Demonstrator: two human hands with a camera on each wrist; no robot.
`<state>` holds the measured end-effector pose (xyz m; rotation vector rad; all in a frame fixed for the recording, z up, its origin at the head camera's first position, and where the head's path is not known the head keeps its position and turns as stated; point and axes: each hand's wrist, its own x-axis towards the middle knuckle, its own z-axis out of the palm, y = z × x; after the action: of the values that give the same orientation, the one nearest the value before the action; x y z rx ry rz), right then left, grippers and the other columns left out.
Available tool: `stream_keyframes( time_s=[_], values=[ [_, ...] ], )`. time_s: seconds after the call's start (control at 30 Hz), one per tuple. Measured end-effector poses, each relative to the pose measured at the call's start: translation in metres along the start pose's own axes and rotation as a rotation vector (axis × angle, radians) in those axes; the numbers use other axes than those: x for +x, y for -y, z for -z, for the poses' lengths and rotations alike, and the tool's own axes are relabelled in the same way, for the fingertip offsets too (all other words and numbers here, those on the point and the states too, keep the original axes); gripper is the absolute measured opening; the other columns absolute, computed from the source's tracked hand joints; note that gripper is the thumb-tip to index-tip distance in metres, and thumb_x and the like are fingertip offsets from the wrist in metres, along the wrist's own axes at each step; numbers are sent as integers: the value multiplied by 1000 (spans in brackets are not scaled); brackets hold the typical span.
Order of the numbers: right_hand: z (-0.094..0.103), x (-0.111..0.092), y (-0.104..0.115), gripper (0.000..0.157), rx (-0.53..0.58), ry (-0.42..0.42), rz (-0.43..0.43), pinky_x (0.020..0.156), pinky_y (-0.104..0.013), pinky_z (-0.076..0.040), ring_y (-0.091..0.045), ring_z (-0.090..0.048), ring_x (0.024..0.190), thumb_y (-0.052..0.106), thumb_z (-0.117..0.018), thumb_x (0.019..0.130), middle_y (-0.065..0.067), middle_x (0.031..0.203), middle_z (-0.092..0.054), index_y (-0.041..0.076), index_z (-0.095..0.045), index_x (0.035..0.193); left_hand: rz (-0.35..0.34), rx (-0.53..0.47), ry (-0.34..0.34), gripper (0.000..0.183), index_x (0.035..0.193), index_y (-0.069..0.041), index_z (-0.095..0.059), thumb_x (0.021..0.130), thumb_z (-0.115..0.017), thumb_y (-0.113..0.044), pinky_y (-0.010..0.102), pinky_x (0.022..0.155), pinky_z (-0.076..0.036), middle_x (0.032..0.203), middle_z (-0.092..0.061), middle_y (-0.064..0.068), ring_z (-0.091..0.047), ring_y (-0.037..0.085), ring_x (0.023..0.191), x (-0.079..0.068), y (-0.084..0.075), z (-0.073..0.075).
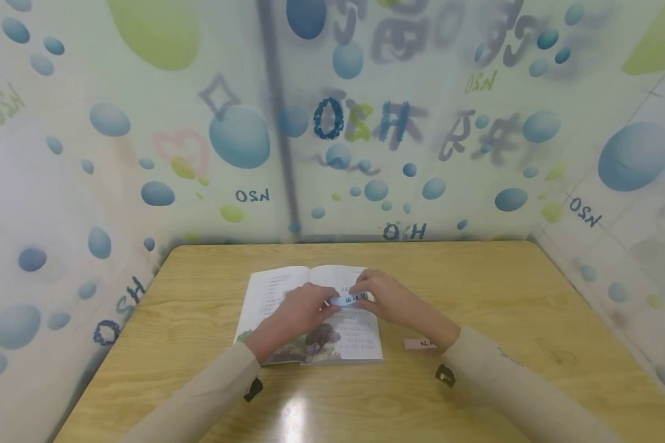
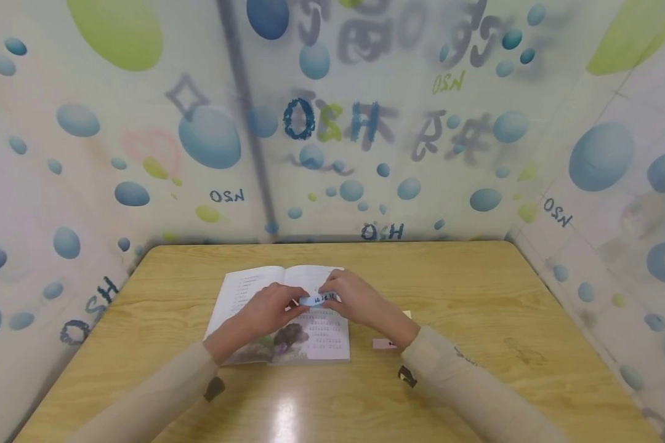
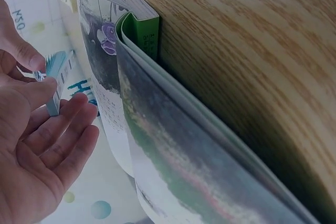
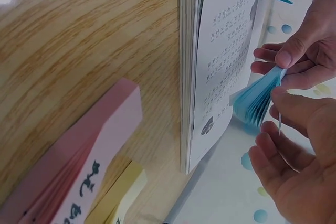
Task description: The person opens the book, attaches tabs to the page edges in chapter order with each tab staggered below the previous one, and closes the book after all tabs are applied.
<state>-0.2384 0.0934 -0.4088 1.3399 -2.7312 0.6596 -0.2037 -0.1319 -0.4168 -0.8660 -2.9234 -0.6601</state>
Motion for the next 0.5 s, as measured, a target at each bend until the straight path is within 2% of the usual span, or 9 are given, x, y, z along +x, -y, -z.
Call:
stream_keyframes(
  time_s=[0.27, 0.5],
  values=[
    [3, 2, 6, 20, 15, 2, -19, 80, -31, -53, -15, -59, 89, 7, -80, 89, 0, 97, -64, 3, -75, 108, 1, 31, 4, 16, 107, -8, -74, 95, -75, -18, 26, 65, -55, 92, -74, 1, -69, 12, 79, 1, -1, -1],
    [2, 3, 4, 8, 205, 54, -172, 74, -30, -52, -10, -58, 81, 11, -76, 93, 8, 87, -65, 11, -73, 100, 14, 57, 19, 15, 105, -9, -75, 94, -76, -20, 27, 65, -55, 89, -73, -1, -68, 11, 77, 2, -2, 1]
  ],
)
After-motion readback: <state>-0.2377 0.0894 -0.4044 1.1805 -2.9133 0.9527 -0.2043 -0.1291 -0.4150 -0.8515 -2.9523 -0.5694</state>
